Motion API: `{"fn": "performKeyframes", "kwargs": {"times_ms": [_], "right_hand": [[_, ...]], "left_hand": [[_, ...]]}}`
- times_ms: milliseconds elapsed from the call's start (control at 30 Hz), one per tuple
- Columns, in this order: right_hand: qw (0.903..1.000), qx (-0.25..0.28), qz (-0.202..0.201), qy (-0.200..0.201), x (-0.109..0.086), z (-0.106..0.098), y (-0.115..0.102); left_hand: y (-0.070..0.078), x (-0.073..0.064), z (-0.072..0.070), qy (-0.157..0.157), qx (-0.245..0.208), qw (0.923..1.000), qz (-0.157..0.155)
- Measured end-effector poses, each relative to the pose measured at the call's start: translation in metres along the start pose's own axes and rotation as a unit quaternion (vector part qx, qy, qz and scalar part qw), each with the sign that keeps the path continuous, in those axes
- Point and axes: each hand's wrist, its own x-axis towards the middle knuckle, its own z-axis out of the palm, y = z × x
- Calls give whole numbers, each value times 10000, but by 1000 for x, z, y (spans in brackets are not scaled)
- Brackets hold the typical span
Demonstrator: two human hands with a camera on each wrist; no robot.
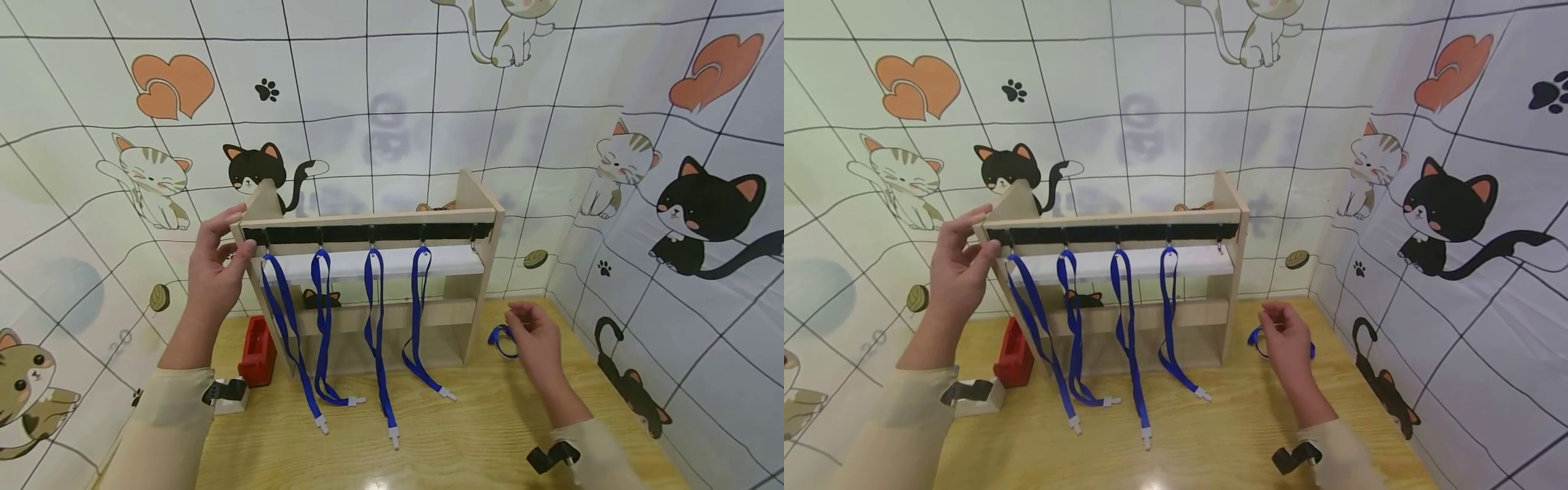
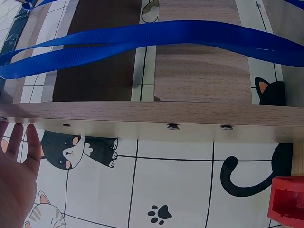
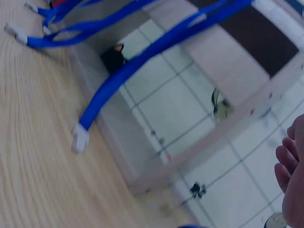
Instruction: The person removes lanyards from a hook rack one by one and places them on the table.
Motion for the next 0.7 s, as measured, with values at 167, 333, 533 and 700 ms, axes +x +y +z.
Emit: {"fn": "performKeyframes", "kwargs": {"times_ms": [167,333,533,700], "right_hand": [[9980,393,-485,-64,-14,12,-40],[9915,450,-1050,-625,-24,32,-62],[9845,678,-1291,-979,-30,58,-78],[9837,668,-1187,-1177,-32,78,-88]], "left_hand": [[0,0,0,7,-10,10000,26],[1,0,1,5,45,10000,17],[1,1,2,3,59,10000,18],[-1,0,1,31,59,10000,25]]}}
